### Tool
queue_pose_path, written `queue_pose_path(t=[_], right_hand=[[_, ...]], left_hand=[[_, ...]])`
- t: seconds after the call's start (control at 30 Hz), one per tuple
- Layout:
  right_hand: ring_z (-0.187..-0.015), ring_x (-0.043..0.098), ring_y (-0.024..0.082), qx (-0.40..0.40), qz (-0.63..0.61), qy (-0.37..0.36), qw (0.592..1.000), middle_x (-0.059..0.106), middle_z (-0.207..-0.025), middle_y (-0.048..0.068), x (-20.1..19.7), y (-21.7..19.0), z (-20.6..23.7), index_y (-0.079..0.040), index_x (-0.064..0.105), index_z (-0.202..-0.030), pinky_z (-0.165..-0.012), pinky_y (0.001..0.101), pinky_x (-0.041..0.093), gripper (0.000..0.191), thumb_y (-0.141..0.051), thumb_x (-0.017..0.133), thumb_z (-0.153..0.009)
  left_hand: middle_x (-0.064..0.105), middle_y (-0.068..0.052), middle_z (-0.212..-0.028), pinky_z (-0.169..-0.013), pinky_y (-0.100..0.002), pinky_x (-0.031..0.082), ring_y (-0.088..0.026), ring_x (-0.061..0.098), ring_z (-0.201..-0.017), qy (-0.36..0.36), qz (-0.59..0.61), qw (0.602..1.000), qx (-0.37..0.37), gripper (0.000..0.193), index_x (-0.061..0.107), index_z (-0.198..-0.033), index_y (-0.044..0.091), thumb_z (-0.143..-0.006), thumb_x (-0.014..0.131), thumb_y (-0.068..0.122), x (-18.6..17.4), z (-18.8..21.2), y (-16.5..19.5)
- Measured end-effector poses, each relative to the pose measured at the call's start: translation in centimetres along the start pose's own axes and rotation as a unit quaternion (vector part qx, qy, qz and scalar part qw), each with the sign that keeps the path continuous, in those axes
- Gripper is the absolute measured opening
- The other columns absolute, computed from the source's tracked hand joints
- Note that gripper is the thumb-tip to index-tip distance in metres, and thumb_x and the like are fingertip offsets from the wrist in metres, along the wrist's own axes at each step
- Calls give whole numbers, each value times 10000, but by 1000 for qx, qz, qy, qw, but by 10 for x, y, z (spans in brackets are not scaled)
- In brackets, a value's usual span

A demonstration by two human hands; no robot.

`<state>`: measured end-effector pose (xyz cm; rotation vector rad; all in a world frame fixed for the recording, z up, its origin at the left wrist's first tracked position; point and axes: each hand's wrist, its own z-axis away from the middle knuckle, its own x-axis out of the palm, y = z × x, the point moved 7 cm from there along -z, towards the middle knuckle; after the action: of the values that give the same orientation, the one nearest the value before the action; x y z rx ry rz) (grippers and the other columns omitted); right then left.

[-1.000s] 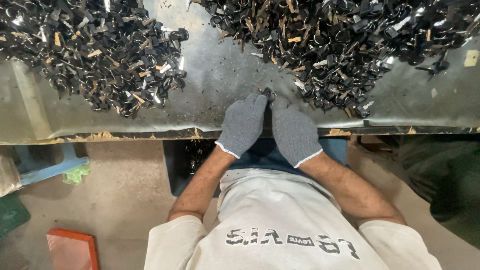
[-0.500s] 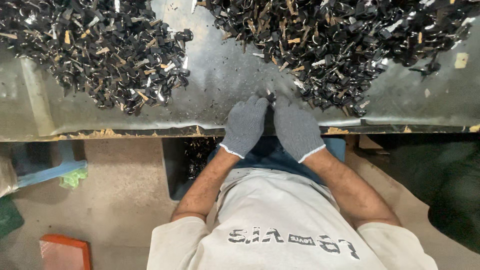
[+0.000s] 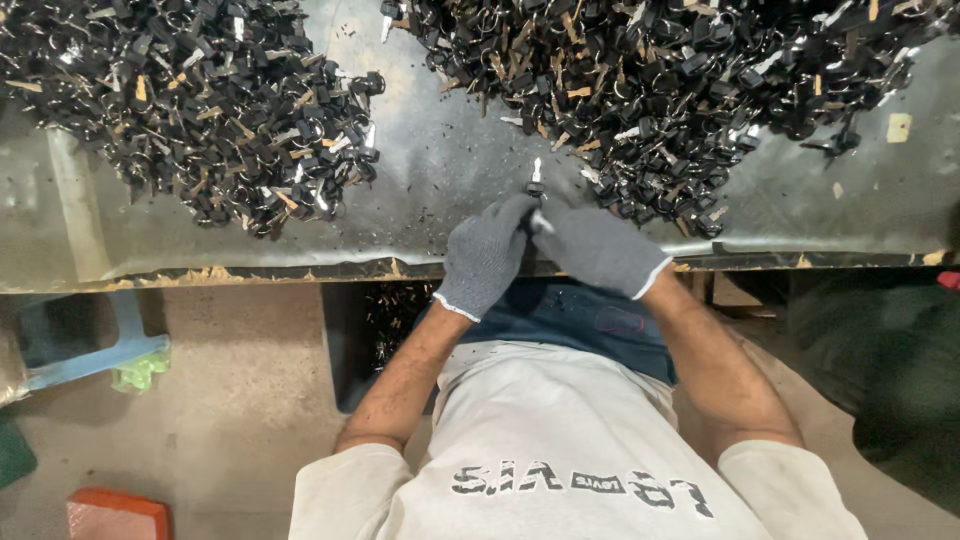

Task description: The person picks small black metal parts one at a time from a large pile on the workbench, handles and checks each part with both gloved hands, and drops it into a bin below the bench. The repetitive pick-check-drop cycle continues across the pile of parts.

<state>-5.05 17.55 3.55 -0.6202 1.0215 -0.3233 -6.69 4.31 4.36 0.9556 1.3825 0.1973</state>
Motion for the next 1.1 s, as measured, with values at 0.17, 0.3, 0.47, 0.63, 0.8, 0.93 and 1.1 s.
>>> queue_pose_path(t=[0.17,0.3,0.47,0.63,0.8,0.93,1.1], right_hand=[[-790,706,422,-8,120,181,976,675,-932,240,-9,0,15,22,493,-1333,-693,505,577,451,-230,595,-972],[-833,714,396,6,149,177,973,666,-980,220,5,-1,33,-10,570,-1127,-674,497,582,263,-235,616,-999],[-752,712,402,81,180,85,977,677,-1009,223,18,0,24,5,564,-1220,-598,516,575,289,-201,551,-1017],[-790,699,453,-72,63,149,984,682,-990,263,-11,-13,24,12,558,-1179,-656,527,562,333,-252,616,-986],[-701,705,449,-19,61,140,988,689,-972,317,-6,-14,39,77,515,-1309,-550,506,564,495,-227,632,-935],[-711,707,419,-39,115,77,990,704,-805,238,16,-27,35,51,533,-1246,-620,507,567,451,-276,645,-957],[-759,721,380,128,136,157,970,715,-844,193,-5,6,42,-15,581,-1132,-620,486,564,210,-216,582,-1070]], left_hand=[[644,-103,-878,-640,-469,518,-341,656,-719,41,-122,991,27,192,687,-1075,155,-884,707,169,0,9,5],[637,-105,-858,-629,-472,497,-341,648,-726,74,-53,996,8,146,639,-951,122,-883,730,213,2,12,-2],[617,-120,-798,-644,-481,504,-351,648,-720,62,-67,995,47,127,605,-844,103,-859,711,171,13,12,1],[665,-130,-804,-639,-486,512,-357,670,-726,-24,-110,993,-36,192,642,-860,107,-917,743,260,14,18,1],[712,-126,-985,-756,-464,534,-339,698,-855,28,-7,999,31,139,708,-1061,126,-950,692,208,-26,6,13],[735,-126,-1070,-801,-442,549,-342,712,-927,46,62,993,92,317,690,-1177,86,-881,718,197,-26,-33,18],[756,-112,-980,-768,-420,556,-311,719,-849,-85,97,992,0,229,727,-1088,125,-886,783,217,2,-37,-1]])
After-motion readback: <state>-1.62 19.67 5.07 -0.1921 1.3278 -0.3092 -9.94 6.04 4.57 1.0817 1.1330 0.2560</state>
